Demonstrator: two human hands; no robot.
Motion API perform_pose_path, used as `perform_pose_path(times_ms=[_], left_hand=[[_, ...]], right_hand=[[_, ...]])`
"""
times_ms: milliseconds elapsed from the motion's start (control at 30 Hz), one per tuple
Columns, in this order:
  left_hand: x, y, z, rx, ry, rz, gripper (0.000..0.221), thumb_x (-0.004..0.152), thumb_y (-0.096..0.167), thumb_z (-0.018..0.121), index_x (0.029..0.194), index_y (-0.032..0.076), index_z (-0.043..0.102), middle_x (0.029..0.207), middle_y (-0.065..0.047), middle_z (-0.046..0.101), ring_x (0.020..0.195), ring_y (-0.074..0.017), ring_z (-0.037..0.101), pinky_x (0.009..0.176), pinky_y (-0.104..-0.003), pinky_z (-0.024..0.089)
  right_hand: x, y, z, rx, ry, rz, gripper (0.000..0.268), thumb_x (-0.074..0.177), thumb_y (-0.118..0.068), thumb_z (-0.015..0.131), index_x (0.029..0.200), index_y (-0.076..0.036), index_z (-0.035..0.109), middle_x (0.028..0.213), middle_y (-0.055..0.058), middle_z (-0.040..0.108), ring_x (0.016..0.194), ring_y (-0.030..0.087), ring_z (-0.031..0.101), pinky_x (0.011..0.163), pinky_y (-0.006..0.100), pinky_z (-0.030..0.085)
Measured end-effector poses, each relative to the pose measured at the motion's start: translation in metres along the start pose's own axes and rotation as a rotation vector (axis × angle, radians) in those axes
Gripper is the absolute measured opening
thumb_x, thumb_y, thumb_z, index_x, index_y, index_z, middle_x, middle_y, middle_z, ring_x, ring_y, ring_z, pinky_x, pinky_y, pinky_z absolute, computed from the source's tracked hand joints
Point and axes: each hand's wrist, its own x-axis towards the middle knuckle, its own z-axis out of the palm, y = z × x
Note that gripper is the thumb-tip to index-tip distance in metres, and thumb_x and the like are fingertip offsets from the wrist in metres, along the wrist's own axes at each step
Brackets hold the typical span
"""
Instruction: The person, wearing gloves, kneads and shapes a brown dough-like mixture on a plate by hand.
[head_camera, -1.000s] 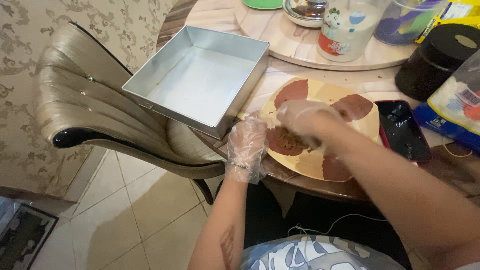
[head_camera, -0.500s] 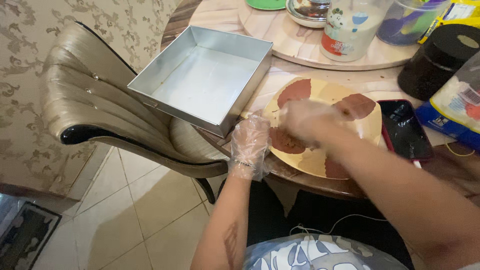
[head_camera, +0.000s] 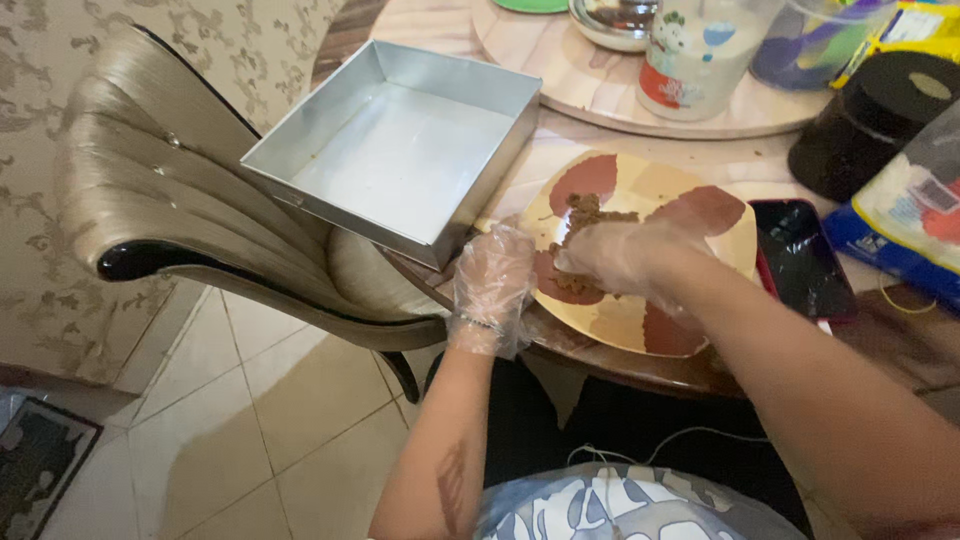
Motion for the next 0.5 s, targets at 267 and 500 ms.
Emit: perform_pose_path(times_ms=[267, 500], left_hand=[[-0.01, 0.003, 0.007, 0.154, 0.198, 0.144, 0.023, 0.088, 0.026, 0.06, 0.084, 0.015, 0.08, 0.063, -0.007, 0.072, 0.062, -0.0294, 0.074, 0.052, -0.045, 0.062], [0.009, -0.001, -0.006, 0.304, 0.115, 0.081, 0.033, 0.093, 0.033, 0.054, 0.085, 0.011, 0.078, 0.068, -0.008, 0.071, 0.068, -0.0283, 0.074, 0.055, -0.037, 0.06]], right_hand=[[-0.059, -0.027, -0.008, 1.539, 0.056, 0.345, 0.049, 0.098, -0.059, 0.048, 0.126, -0.02, 0.059, 0.113, -0.001, 0.066, 0.115, 0.014, 0.063, 0.099, 0.036, 0.048], [-0.016, 0.042, -0.06, -0.288, -0.034, -0.198, 0.043, 0.101, -0.051, 0.054, 0.092, -0.012, 0.071, 0.083, 0.008, 0.071, 0.081, 0.022, 0.071, 0.072, 0.034, 0.058]])
